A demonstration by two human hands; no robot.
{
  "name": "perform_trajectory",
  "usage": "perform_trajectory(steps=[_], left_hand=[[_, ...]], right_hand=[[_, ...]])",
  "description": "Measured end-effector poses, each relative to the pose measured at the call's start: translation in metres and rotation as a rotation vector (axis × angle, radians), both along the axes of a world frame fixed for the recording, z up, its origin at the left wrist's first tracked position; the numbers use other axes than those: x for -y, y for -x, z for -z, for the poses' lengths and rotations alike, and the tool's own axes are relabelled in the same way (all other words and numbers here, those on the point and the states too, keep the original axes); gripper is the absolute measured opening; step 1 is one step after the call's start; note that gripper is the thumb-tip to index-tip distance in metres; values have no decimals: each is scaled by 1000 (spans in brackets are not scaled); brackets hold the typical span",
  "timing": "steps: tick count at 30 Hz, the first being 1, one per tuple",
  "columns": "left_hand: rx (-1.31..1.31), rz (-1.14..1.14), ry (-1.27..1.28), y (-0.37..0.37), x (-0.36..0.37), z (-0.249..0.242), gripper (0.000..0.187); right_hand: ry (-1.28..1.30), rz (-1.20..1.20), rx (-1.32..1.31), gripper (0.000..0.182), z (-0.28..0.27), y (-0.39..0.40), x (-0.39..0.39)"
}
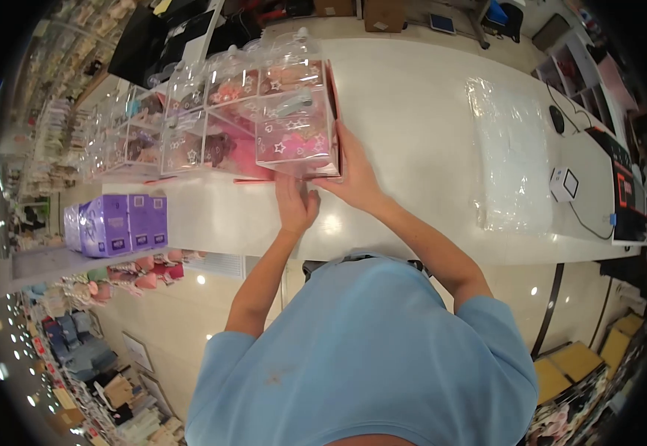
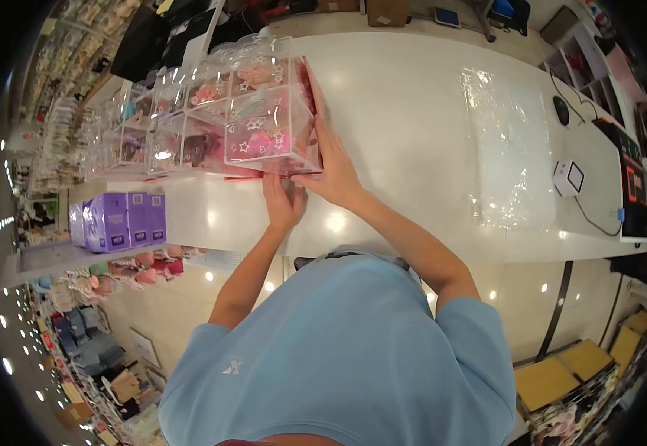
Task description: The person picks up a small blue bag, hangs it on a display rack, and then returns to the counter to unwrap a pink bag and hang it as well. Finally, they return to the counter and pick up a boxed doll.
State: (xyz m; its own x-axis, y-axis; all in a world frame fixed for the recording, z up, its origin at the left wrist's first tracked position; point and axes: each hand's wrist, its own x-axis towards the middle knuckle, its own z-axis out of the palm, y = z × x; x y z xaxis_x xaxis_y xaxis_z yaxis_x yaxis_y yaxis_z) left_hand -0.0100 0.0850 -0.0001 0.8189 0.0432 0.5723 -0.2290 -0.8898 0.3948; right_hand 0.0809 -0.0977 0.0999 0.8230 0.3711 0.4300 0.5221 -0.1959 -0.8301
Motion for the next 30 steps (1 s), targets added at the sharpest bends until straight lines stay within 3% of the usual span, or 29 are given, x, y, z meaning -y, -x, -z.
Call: perform_trajectory(steps=[3,8,15,18,20,23,27,30], left_hand=[[-60,4,24,-1,-1,0,78],[-54,-11,-6,-2,0,-3,76],[-44,12,-15,1,1,-7,78],[-80,35,63,-7,0,-16,68],[-48,65,428,-15,6,-28,60],[6,152,656,-22,5,-43,53],[-72,143,729,-25,0,-35,47],[9,207,749,-34,7,-43,44]], right_hand=[[4,-60,-1,118,-14,-14,-1],[-37,-58,-168,109,-24,-15,-3],[-18,-43,-167,105,-24,-15,-2],[-49,-43,-212,105,-23,-14,-1],[17,-53,-218,105,-23,-12,2],[26,-37,-160,106,-15,-13,0],[85,19,-9,113,-4,-13,-7],[39,-4,16,128,0,-8,-14]])
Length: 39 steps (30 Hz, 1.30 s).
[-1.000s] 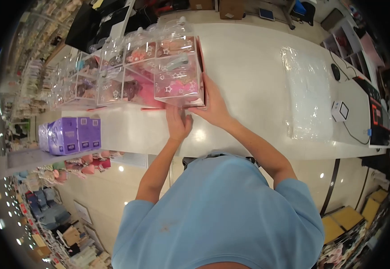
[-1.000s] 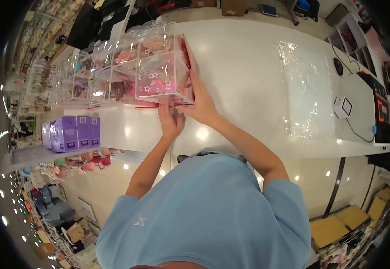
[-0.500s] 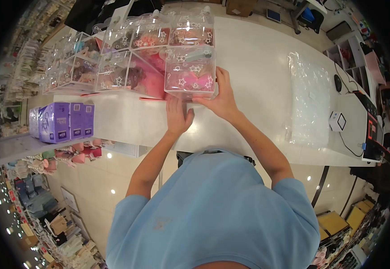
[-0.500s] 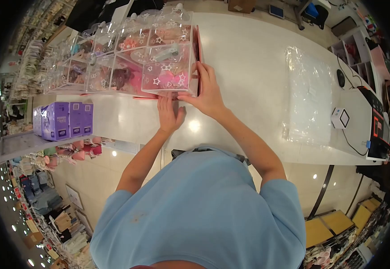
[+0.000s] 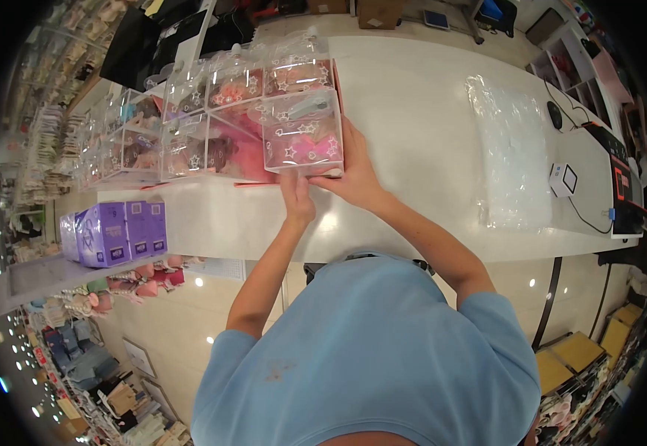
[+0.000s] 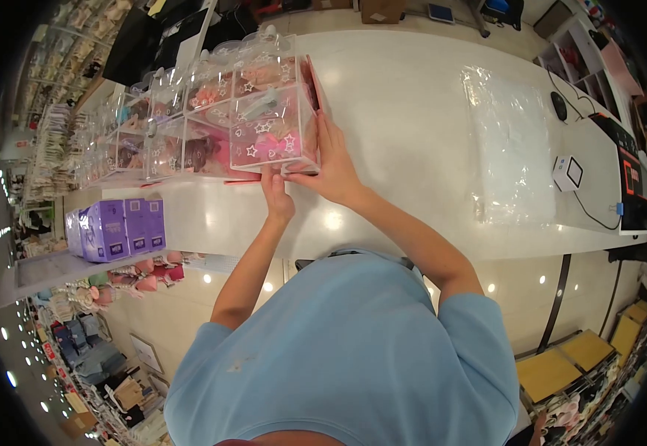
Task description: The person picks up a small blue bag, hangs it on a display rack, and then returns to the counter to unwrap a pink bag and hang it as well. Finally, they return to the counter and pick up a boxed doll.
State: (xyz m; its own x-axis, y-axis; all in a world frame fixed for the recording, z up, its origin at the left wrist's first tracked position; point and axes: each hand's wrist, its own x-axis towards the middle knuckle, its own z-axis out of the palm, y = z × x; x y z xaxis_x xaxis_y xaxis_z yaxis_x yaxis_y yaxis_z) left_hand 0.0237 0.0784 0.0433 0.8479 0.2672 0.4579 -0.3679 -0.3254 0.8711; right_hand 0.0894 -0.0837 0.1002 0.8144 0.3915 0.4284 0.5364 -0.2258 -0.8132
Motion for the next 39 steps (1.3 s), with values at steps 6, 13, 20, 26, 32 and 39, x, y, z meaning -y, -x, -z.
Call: perform_trajectory(steps=[6,13,20,26,32,39], left_hand=[[-153,79,150,2,9,-18,54],[-109,-37,142,4,14,-41,44],[-12,-87,50,13,10,-86,49],[44,57,-17,38,28,-147,62],[61,196,-116,54,44,-176,82],[-236,430,323,68,80,-163,96]], right_hand=[[-82,33,-7,128,3,6,-8],[-89,13,51,126,-7,6,-12],[-157,27,84,120,-63,19,-10],[-472,-113,-460,114,-107,47,9],[-654,-168,-539,102,-144,69,50],[-697,34,-433,92,-124,91,74]])
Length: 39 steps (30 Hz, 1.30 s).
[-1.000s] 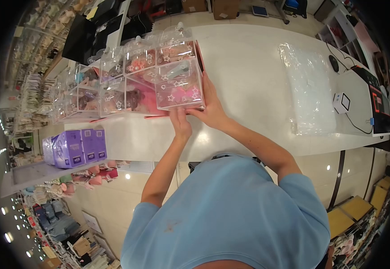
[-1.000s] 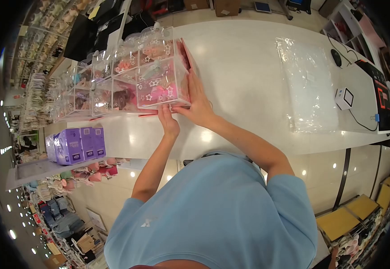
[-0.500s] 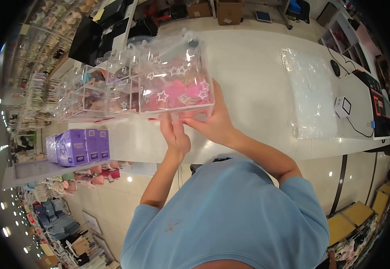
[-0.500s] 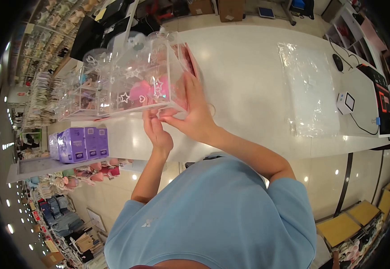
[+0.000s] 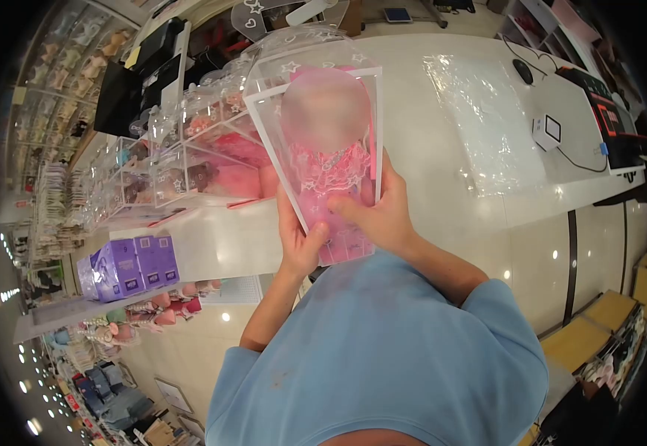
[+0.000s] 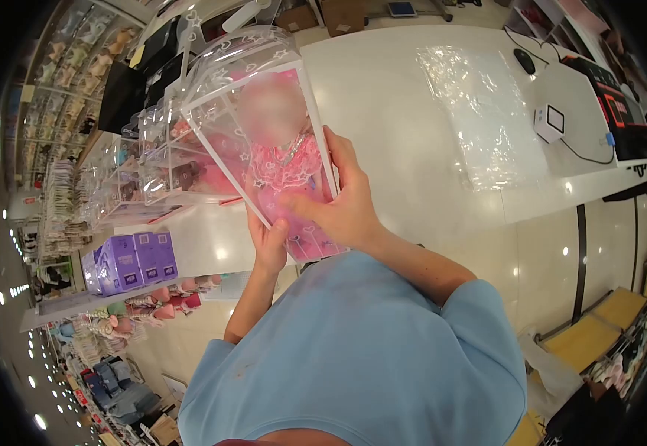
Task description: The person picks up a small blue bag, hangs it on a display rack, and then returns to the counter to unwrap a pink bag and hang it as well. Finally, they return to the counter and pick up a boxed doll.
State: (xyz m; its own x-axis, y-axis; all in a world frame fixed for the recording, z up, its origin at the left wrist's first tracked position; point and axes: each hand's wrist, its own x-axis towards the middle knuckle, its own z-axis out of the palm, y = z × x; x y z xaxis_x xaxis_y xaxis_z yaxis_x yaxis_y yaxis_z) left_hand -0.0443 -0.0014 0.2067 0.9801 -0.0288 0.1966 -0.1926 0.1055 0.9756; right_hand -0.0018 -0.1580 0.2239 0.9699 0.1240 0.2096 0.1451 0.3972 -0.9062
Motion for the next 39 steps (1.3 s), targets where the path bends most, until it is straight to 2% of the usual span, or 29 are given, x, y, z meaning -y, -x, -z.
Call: perform_trajectory(steps=[3,5,6,8,11,12,13,16,22,23,25,33,39], left_hand=[[15,5,72,7,11,0,94],[-58,-36,229,26,14,9,97],[-64,-29,226,34,14,17,97],[-177,-6,340,46,10,39,102],[-136,55,256,31,10,66,98],[-97,29,278,25,19,62,86],[-91,16,283,21,21,59,86],[-74,128,276,16,31,51,67],[-171,176,352,8,51,37,63],[-167,169,359,6,54,31,63],[3,167,306,0,60,22,67],[-36,199,218,-4,58,19,83],[-5,161,193,-10,60,12,93]], right_hand=[[74,12,-80,95,-3,10,14],[163,97,249,94,-10,16,22],[161,105,244,94,-16,20,25],[339,63,449,91,-28,25,31],[424,14,424,85,-31,15,40],[424,2,432,85,-29,13,41],[409,18,417,83,-25,10,43],[358,25,394,78,-15,8,49],[203,-2,382,70,-3,-4,63],[160,1,349,69,-4,-5,65],[130,-26,315,68,-7,-8,67],[149,-34,259,66,-8,-15,77],[27,-67,177,67,-8,-18,78]])
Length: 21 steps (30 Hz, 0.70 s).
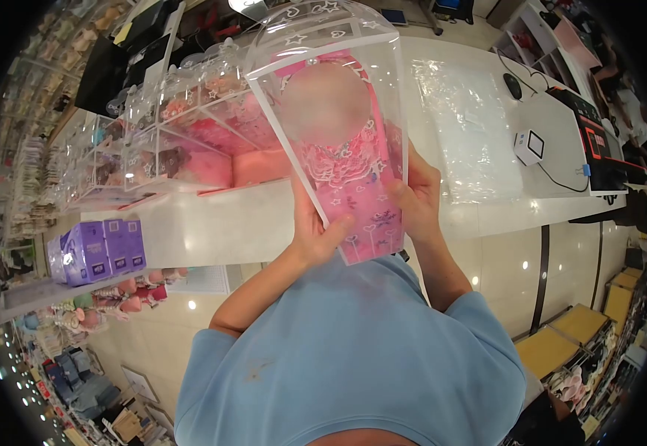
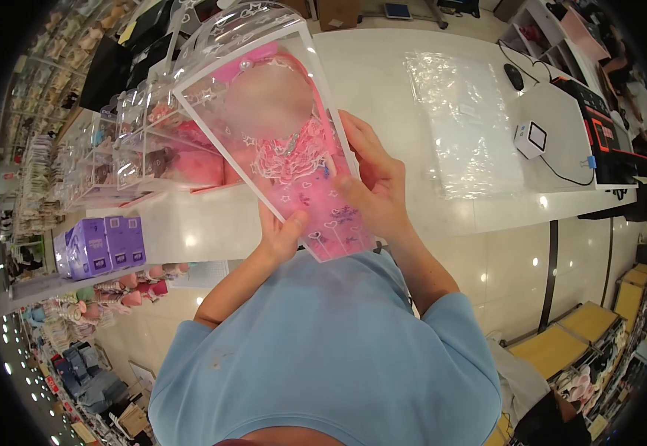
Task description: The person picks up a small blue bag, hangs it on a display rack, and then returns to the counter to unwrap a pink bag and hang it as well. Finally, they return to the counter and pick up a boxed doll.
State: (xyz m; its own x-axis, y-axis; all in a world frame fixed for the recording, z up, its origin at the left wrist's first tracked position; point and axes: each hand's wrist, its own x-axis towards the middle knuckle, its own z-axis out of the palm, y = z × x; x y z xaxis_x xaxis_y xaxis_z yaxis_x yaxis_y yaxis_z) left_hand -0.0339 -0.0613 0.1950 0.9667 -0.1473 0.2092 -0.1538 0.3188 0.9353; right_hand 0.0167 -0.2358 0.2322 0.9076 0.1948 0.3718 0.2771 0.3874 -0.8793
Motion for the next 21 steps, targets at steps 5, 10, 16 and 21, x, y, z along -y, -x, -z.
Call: perform_trajectory(steps=[5,10,16,21], left_hand=[[-21,-57,-26,-3,2,-9,97],[-32,20,2,-10,-4,-13,101],[-16,34,-35,-11,-8,-14,100],[-38,28,-35,-10,-9,-7,101]], right_hand=[[-9,31,-34,73,4,1,-4],[-89,41,-102,80,12,7,-11],[-29,57,-142,79,15,10,-7],[-27,54,-138,80,15,10,-8]])
